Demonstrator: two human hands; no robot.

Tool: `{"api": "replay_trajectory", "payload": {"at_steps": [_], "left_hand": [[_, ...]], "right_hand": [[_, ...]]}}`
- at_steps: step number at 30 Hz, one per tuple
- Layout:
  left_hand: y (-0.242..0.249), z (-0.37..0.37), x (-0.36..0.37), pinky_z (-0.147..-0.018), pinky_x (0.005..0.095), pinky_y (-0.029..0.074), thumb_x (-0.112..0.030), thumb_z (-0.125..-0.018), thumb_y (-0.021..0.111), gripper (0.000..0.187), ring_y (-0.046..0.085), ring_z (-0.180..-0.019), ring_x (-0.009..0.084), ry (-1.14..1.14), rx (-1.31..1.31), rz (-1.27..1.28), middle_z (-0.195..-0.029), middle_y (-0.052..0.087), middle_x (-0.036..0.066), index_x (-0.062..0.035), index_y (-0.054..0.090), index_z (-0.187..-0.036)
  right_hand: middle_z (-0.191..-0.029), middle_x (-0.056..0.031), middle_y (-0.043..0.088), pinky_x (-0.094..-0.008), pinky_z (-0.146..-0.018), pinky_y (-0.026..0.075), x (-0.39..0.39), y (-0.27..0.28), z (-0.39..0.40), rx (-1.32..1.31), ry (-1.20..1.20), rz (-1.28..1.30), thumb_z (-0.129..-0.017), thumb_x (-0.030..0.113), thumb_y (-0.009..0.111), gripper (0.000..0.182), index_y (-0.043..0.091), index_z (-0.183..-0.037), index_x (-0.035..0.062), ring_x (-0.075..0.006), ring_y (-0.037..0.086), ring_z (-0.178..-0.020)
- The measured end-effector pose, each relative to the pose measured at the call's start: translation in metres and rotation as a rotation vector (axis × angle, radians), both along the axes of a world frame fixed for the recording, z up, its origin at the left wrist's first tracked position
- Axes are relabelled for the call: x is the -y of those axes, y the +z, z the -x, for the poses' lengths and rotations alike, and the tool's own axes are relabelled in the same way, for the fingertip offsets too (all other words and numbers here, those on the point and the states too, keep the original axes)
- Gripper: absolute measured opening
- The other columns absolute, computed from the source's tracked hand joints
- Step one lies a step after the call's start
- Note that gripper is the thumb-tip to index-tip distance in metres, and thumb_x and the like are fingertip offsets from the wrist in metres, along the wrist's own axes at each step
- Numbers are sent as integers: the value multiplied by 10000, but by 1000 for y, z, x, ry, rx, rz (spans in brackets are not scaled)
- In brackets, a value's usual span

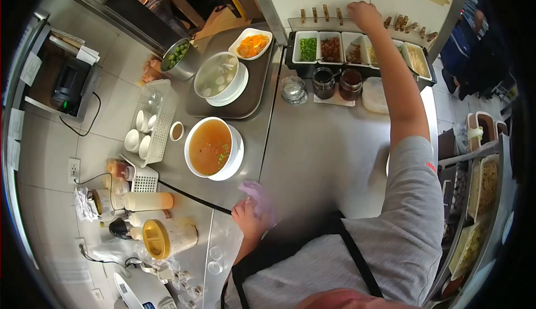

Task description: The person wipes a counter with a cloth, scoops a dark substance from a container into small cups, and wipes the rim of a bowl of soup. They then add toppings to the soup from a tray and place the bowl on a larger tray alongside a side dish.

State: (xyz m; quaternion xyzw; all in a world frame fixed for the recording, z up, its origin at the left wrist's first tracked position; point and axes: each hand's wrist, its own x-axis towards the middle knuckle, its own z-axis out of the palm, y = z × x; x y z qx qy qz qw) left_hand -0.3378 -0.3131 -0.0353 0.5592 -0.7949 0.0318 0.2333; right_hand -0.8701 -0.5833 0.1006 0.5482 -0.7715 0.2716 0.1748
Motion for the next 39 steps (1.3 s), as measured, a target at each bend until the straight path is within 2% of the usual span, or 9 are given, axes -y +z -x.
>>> {"api": "replay_trajectory", "payload": {"at_steps": [5,10,13,18,21,26,30,31,39], "left_hand": [[4,-1,-3,-780,430,318,-161,-556,568,403,413,-886,325,24,11,-58,-929,468,137,-53,517,-941],[3,-2,-2,-789,420,320,-136,-533,552,464,413,-872,327,26,-41,-43,-926,465,152,-30,513,-982],[6,-1,0,-786,416,323,-135,-526,554,442,411,-867,325,14,-54,-19,-921,461,144,-34,511,-954],[-2,-3,1,-785,426,319,-132,-519,557,385,406,-863,332,39,-43,7,-934,454,144,-46,501,-890],[-5,-4,0,-788,432,315,-138,-520,557,383,406,-867,335,25,-47,20,-937,452,144,-53,498,-889],[-5,-9,-3,-803,440,308,-174,-553,560,405,402,-906,339,42,4,-35,-965,456,143,-57,497,-936],[-17,-12,-2,-801,449,304,-182,-584,545,388,399,-927,340,-26,21,-79,-991,458,156,-52,500,-947],[-19,-9,-3,-797,447,306,-183,-583,546,371,401,-922,340,-50,11,-55,-985,461,155,-52,502,-928],[-16,-12,-3,-771,440,320,-200,-589,552,308,417,-897,339,-44,9,41,-963,472,157,-53,513,-857]], "right_hand": [[-894,-67,578,-416,-713,448,21,7,-43,-384,-69,170,-721,266,567,212,609,-900,162,-289,522,-908],[-836,-61,574,-417,-675,459,55,4,-46,-450,-75,-130,-743,268,549,148,602,-813,149,-259,548,-817],[-753,-60,595,-382,-626,468,55,14,-60,-439,-26,301,-774,284,520,174,603,-811,135,-241,572,-693],[-722,-104,597,-324,-651,454,-20,-10,-221,850,482,106,-775,255,518,195,604,-839,92,-220,589,-703],[-749,-126,606,-338,-653,458,-24,-94,-304,1028,515,-107,-738,257,559,213,610,-721,51,-254,591,-718],[-873,-165,588,-393,-723,452,-40,-137,-380,933,313,-370,-745,315,521,287,611,-790,47,-300,566,-836],[-920,-162,584,-378,-765,446,-74,-116,-356,904,480,-609,-778,366,484,341,605,-868,61,-304,554,-898],[-911,-167,586,-382,-754,447,-45,-177,-375,859,402,-496,-764,328,501,311,573,-897,55,-309,555,-888],[-746,-131,569,-408,-696,436,-150,-167,-339,817,657,-42,-718,183,504,135,544,-785,73,-332,544,-721]]}}
